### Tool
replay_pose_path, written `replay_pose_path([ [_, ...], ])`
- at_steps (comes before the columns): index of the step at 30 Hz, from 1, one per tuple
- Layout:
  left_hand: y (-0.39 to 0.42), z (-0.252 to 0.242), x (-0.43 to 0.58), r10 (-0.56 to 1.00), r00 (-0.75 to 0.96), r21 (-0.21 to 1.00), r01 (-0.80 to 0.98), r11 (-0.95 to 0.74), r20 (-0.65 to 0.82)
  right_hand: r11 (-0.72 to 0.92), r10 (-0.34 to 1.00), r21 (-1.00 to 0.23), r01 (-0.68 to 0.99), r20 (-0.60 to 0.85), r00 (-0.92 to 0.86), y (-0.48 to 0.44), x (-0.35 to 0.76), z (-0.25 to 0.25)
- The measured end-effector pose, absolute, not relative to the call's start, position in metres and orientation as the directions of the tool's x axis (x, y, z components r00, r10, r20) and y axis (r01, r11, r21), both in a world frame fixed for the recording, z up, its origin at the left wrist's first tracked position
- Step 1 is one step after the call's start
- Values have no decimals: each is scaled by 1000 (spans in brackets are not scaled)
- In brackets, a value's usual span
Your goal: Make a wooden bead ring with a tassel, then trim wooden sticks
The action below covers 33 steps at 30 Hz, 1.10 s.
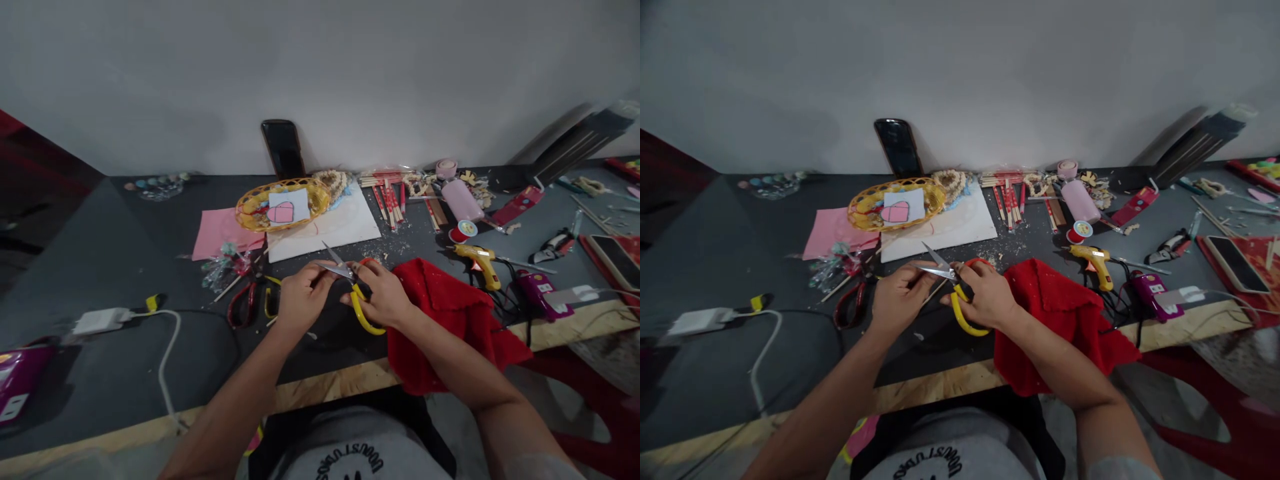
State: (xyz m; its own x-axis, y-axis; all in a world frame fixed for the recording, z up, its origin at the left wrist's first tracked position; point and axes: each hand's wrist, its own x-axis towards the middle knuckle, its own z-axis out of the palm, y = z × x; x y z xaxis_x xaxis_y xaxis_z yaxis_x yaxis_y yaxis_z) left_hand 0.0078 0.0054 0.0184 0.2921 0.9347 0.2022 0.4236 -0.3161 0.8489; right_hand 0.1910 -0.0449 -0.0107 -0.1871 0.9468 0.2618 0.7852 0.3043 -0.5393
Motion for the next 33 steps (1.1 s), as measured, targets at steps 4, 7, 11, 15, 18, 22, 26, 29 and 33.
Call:
replay_pose_path([
  [4, 6, 16, 8, 938, 299, 884, 372, -283, 174, 328, 937, -514, 793, 288, -200, -44, 191, -9],
  [7, 7, 15, 6, 935, 337, 928, 304, -216, 108, 381, 916, -522, 763, 326, -235, -42, 192, -9],
  [11, 7, 13, 4, 920, 391, 955, 258, -149, 37, 418, 899, -539, 731, 363, -246, -42, 193, -12],
  [15, 6, 15, 6, 928, 372, 963, 243, -114, 16, 406, 905, -538, 739, 349, -244, -43, 191, -16],
  [18, 4, 19, 7, 934, 357, 960, 249, -129, 33, 380, 916, -517, 767, 329, -232, -44, 191, -17],
  [22, 4, 22, 7, 924, 376, 951, 258, -173, 66, 401, 910, -539, 741, 325, -256, -45, 191, -14],
  [26, 6, 19, 5, 918, 388, 953, 237, -188, 85, 437, 897, -598, 671, 345, -277, -45, 189, -11],
  [29, 8, 18, 4, 907, 405, 949, 225, -219, 114, 439, 899, -686, 581, 330, -289, -46, 188, -10],
  [33, 8, 21, 4, 911, 408, 956, 240, -171, 60, 366, 930, -631, 684, 272, -247, -44, 193, -7],
])
